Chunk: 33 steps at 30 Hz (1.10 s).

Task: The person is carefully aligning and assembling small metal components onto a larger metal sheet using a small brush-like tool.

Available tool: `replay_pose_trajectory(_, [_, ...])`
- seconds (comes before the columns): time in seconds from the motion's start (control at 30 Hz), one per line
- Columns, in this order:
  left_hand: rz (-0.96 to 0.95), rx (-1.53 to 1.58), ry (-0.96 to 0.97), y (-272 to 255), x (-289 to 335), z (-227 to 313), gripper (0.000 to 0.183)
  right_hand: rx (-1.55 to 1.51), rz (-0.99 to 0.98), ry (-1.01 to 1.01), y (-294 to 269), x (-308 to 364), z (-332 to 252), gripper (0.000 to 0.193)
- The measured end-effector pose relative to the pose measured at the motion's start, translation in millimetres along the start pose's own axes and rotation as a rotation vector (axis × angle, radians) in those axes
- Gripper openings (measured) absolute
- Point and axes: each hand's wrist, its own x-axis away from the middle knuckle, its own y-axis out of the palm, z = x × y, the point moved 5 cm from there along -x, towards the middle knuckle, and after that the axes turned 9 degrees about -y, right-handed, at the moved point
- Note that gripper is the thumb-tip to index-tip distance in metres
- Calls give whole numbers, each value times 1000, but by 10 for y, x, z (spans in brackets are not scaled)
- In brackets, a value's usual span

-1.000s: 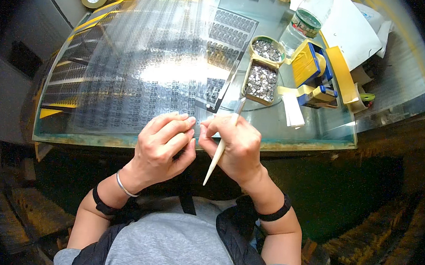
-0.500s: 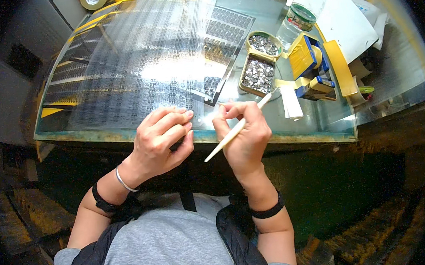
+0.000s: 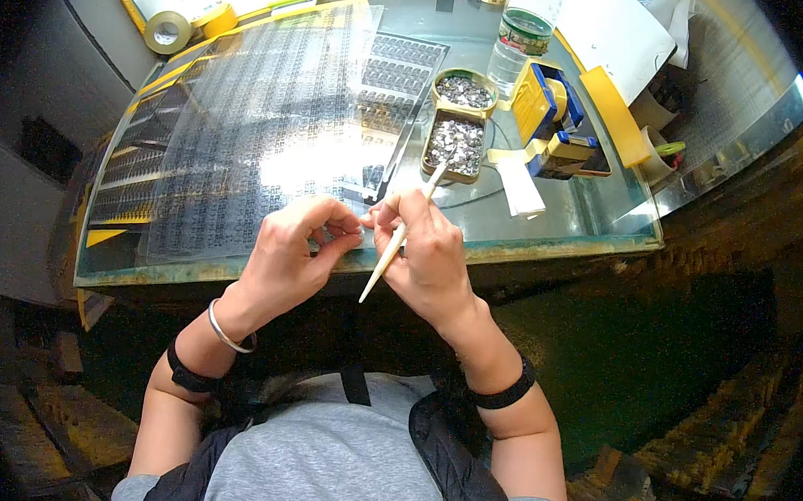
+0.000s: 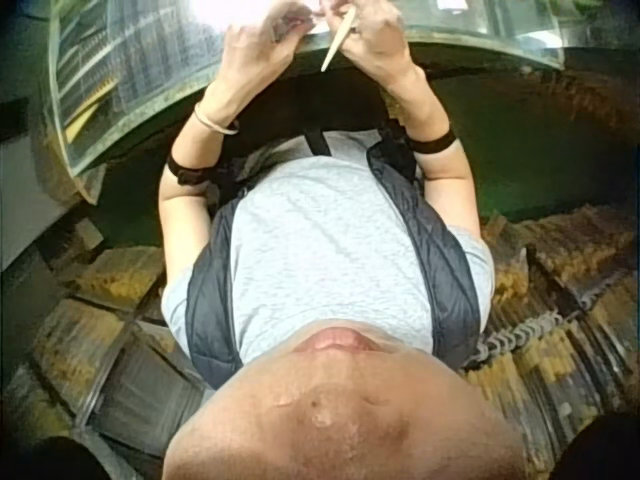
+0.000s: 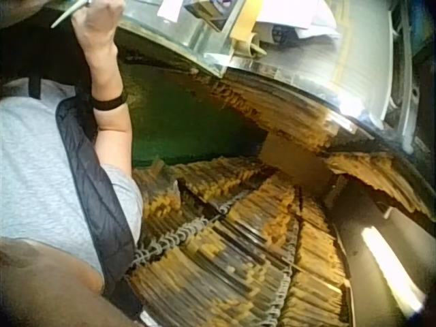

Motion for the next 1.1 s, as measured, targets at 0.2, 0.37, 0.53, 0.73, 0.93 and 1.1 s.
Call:
replay_pose_trajectory(0.2, [-87,111,-165,29,-77,-25,15,53,4,-26,20,13,-15,23])
replay_pose_trajectory(0.37, [-205,144,-263,63,-144,-99,17,54,-3,-10,20,8,-48,24])
replay_pose_trajectory(0.53, [-142,134,-183,113,-59,-118,18,93,-25,7,34,7,-50,25])
replay_pose_trajectory(0.73, [-11,27,166,90,1,23,22,92,34,-43,-4,24,-67,23])
replay_pose_trajectory(0.93, [96,623,-145,-266,126,-97,21,49,450,13,-944,378,-13,16])
replay_pose_trajectory(1.1, [151,717,-324,-599,353,-232,26,653,689,220,-2159,1095,298,20])
